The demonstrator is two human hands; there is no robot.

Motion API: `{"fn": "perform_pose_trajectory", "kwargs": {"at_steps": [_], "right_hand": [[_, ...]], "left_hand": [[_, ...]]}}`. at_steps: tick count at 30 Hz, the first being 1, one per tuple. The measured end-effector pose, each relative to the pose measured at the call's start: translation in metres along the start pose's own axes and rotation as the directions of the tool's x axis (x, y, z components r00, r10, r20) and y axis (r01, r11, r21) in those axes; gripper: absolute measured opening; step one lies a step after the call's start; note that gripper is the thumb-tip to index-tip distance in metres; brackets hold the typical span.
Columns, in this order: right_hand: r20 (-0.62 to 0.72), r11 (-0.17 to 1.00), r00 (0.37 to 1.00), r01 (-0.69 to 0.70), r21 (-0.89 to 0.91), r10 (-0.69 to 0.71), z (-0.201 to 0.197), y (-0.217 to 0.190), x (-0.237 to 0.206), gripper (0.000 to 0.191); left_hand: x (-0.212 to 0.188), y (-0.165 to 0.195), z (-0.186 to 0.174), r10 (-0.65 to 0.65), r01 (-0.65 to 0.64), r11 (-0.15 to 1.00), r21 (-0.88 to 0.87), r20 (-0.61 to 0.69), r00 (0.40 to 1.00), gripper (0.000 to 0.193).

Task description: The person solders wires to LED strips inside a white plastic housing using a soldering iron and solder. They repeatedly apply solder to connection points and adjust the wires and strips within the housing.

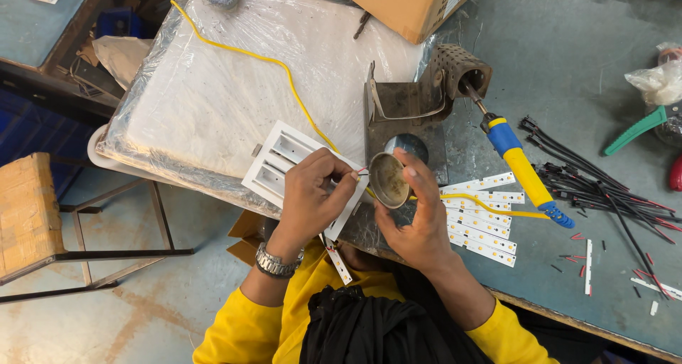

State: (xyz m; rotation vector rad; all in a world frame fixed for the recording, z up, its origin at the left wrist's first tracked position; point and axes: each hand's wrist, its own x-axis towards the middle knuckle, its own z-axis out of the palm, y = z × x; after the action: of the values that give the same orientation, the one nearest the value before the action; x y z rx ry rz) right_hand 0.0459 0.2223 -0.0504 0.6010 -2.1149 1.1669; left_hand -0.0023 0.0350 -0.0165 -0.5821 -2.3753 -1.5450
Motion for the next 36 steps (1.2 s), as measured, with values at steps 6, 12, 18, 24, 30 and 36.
{"fn": "perform_pose_trajectory", "kwargs": {"at_steps": [6,12,18,24,30,36], "right_hand": [[0.009,0.999,0.999,0.048,0.015,-0.048,0.002,0.001,-0.001,0.092],[0.013,0.998,0.998,0.064,0.018,-0.065,0.003,0.001,-0.001,0.092],[0.020,0.998,0.998,0.060,0.031,-0.061,0.001,-0.002,-0.002,0.092],[0.027,0.998,0.998,0.056,0.036,-0.057,0.001,-0.002,-0.002,0.091],[0.026,0.998,0.999,0.046,0.032,-0.047,0.001,-0.003,-0.002,0.091],[-0.008,1.000,1.000,0.010,-0.017,-0.011,-0.002,-0.004,-0.001,0.090]], "left_hand": [[0.010,-0.002,-0.001,-0.061,0.058,0.998,0.029,0.109,0.992,0.010],[0.013,-0.002,-0.003,-0.091,0.088,0.996,0.023,0.146,0.985,0.008],[0.010,0.001,-0.005,-0.115,0.115,0.993,0.001,0.121,0.986,0.009],[0.009,0.002,-0.005,-0.129,0.131,0.991,-0.011,0.096,0.987,0.008],[0.007,-0.001,-0.004,-0.131,0.133,0.991,-0.017,0.074,0.989,0.008],[0.003,-0.001,-0.003,-0.153,0.157,0.986,-0.065,0.056,0.987,0.010]]}}
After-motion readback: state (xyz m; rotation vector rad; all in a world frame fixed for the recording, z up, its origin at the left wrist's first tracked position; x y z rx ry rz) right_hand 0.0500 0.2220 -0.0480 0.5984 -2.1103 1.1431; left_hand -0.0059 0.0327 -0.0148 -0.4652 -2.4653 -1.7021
